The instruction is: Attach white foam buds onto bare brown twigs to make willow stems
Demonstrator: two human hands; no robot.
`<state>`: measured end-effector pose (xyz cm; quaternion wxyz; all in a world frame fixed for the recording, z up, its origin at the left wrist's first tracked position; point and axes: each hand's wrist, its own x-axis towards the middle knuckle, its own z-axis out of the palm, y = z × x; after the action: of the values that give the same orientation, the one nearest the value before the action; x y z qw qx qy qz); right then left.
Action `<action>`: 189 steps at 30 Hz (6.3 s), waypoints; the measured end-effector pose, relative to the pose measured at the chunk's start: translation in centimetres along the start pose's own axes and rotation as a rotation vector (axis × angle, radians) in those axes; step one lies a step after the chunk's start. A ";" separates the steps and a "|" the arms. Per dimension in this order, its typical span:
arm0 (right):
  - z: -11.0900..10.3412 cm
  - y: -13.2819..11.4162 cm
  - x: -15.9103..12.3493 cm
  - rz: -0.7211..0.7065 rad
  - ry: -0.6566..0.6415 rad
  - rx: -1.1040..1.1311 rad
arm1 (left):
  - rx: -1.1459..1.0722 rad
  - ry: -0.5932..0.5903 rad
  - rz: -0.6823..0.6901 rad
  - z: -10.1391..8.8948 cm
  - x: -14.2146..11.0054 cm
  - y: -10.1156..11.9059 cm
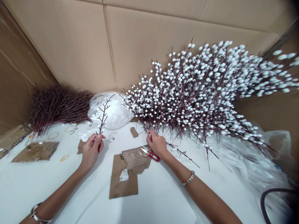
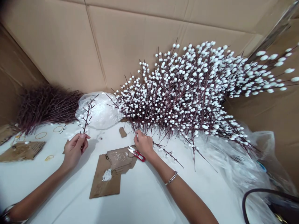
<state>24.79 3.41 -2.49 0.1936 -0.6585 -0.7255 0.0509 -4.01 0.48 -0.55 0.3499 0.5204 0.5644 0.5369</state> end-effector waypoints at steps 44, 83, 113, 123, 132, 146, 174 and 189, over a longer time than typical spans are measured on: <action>0.5 1.3 0.1 -0.257 0.413 0.401 | 0.062 -0.049 -0.057 0.0 -0.7 0.1; 0.2 0.5 0.2 -0.208 -0.080 0.079 | 0.079 -0.057 -0.022 0.2 -0.8 0.1; -0.5 1.3 -2.2 -0.305 0.248 0.115 | 0.574 -0.349 0.255 -2.7 1.4 -0.6; -1.1 -5.1 1.5 -0.192 -0.065 -0.043 | 0.623 -0.211 0.273 -3.9 2.9 -1.5; 1.1 -8.5 5.6 -0.047 -0.176 -0.166 | 0.704 -0.241 0.299 -4.0 2.8 -1.0; -0.8 -5.6 6.3 0.039 -0.040 0.210 | 0.761 -0.233 0.342 -4.2 2.9 -1.2; -4.3 -0.2 -4.2 -0.196 -0.199 0.058 | 0.731 -0.111 0.616 -3.5 3.2 -1.7; -3.9 1.1 -4.1 -0.063 -0.311 0.314 | 0.546 -0.615 0.354 2.1 -2.3 -0.5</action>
<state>27.41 -1.14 -0.10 0.1810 -0.5814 -0.7500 0.2583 -1.63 -1.19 -1.79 0.2541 0.8178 0.4572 0.2402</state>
